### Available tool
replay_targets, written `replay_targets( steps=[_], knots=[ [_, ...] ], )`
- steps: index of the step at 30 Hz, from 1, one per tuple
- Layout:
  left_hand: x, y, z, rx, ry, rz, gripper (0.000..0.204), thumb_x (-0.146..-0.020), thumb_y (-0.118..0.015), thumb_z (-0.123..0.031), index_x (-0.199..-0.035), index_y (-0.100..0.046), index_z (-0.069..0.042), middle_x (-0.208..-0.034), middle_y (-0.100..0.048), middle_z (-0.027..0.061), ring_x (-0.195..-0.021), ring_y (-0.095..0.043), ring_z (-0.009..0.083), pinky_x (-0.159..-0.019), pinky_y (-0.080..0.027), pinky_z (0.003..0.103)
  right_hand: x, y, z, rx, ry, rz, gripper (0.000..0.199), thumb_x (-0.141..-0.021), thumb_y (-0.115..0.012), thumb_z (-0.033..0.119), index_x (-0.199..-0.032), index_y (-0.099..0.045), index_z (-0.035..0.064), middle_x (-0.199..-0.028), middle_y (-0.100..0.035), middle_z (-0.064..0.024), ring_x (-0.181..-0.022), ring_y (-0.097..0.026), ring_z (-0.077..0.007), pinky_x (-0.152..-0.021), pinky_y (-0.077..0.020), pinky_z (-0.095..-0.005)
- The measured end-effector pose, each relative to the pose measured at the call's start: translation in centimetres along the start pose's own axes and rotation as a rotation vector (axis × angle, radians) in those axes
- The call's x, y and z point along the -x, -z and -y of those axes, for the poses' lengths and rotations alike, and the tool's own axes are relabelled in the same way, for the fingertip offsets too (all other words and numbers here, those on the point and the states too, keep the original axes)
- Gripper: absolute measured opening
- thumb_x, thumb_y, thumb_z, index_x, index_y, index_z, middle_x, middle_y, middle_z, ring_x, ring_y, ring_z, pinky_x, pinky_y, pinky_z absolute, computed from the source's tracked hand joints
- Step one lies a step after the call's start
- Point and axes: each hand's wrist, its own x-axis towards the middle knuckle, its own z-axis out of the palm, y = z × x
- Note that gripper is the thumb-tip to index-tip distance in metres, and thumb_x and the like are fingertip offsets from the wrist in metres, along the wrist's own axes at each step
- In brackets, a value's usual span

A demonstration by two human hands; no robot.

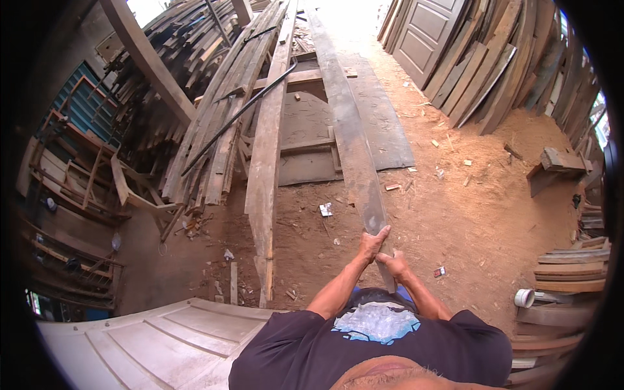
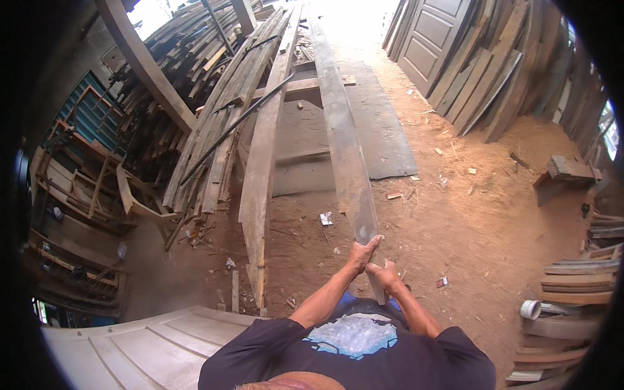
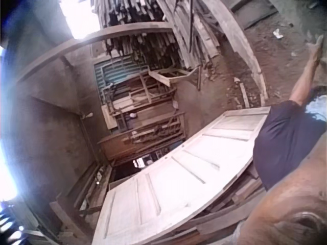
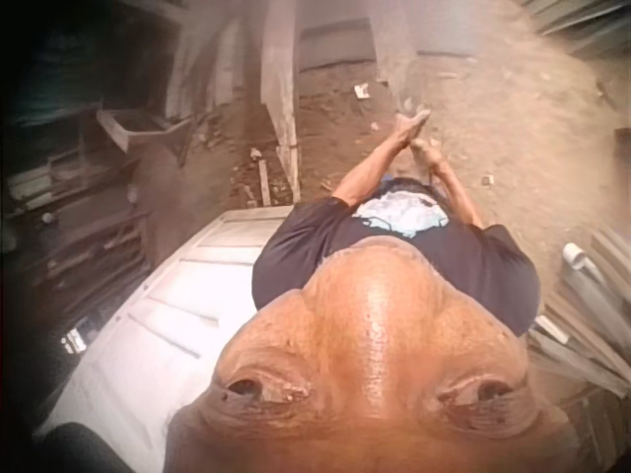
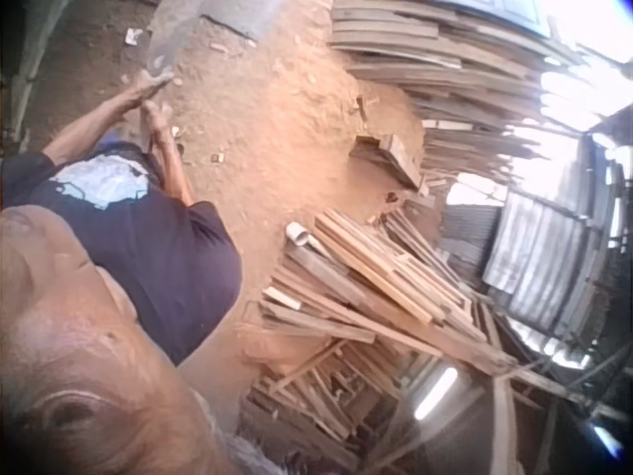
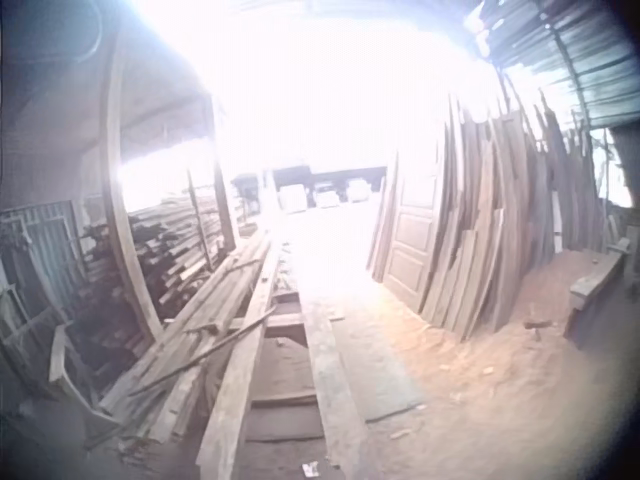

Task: The person walks through a cluttered woodworking shop, picks up a long wooden plank, and carries it to a workbench. They place the plank on the bench and adjust its position.

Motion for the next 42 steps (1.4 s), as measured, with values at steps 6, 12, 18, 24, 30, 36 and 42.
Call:
replay_targets(
  steps=[6,12,18,24,30,36,42],
  knots=[
    [1.5,3.5,2.3,0.735,0.307,0.366,0.076,-0.081,-0.063,-0.067,-0.124,-0.054,-0.005,-0.094,-0.065,0.0075,-0.079,-0.066,0.0205,-0.075,-0.056,0.034,1.1,-3.1,-1.3,0.66,0.18,-0.101,0.07,-0.075,-0.075,0.032,-0.122,-0.045,-0.0105,-0.107,-0.063,-0.0274,-0.098,-0.065,-0.0359,-0.086,-0.0519,-0.0429],
    [1.4,8.9,4.3,0.791,0.311,0.447,0.087,-0.075,-0.064,-0.072,-0.134,-0.048,-0.011,-0.092,-0.064,0.0111,-0.078,-0.066,0.0228,-0.073,-0.057,0.038,3.1,-7.3,1.5,0.65,0.198,0.082,0.097,-0.078,-0.075,0.042,-0.137,-0.024,-0.0155,-0.122,-0.054,-0.0363,-0.115,-0.057,-0.0447,-0.099,-0.0458,-0.0444],
    [1.9,9.2,3.2,0.785,0.253,0.449,0.08,-0.075,-0.062,-0.073,-0.114,-0.057,-0.004,-0.093,-0.065,0.0127,-0.079,-0.068,0.025,-0.074,-0.058,0.039,2.5,-7.2,0.9,0.575,0.292,0.072,0.071,-0.08,-0.075,0.027,-0.13,-0.039,-0.0092,-0.115,-0.059,-0.027,-0.111,-0.06,-0.035,-0.094,-0.048,-0.0425],
    [2.3,9.2,2.9,0.815,0.27,0.442,0.085,-0.079,-0.058,-0.073,-0.134,-0.048,-0.009,-0.094,-0.064,0.0113,-0.082,-0.067,0.0228,-0.075,-0.058,0.04,1.7,-5.8,-0.1,0.38,0.343,0.149,0.054,-0.083,-0.07,0.025,-0.12,-0.048,-0.0089,-0.104,-0.063,-0.0202,-0.099,-0.062,-0.0277,-0.088,-0.0496,-0.0403],
    [0.1,12.2,3.3,0.408,0.129,0.056,0.08,-0.082,-0.069,-0.055,-0.137,-0.042,-0.004,-0.115,-0.061,0.0144,-0.102,-0.063,0.0255,-0.085,-0.054,0.04,1.2,-4.2,1.1,0.172,0.089,0.359,0.052,-0.083,-0.073,0.035,-0.109,-0.054,-0.006,-0.097,-0.063,-0.0133,-0.091,-0.061,-0.0231,-0.082,-0.0512,-0.0412],
    [0.5,10.7,-4.8,-0.176,0.037,-0.171,0.092,-0.071,-0.082,-0.048,-0.137,-0.039,0.001,-0.123,-0.057,0.0178,-0.109,-0.059,0.0274,-0.089,-0.05,0.038,-1.1,-4.9,-1.2,-0.355,-0.099,0.675,0.064,-0.084,-0.072,0.037,-0.13,-0.043,0.0007,-0.114,-0.058,-0.0098,-0.102,-0.057,-0.0184,-0.088,-0.0491,-0.0385],
    [-0.3,7.1,-4.9,-0.572,-0.093,-0.286,0.079,-0.065,-0.084,-0.034,-0.124,-0.046,0.002,-0.114,-0.063,0.0213,-0.104,-0.064,0.0301,-0.089,-0.05,0.04,-2.5,-6.9,-3.9,-0.731,-0.256,0.826,0.046,-0.084,-0.071,0.032,-0.116,-0.056,0.0036,-0.102,-0.063,-0.0098,-0.09,-0.063,-0.0231,-0.081,-0.0529,-0.0407]
  ],
)
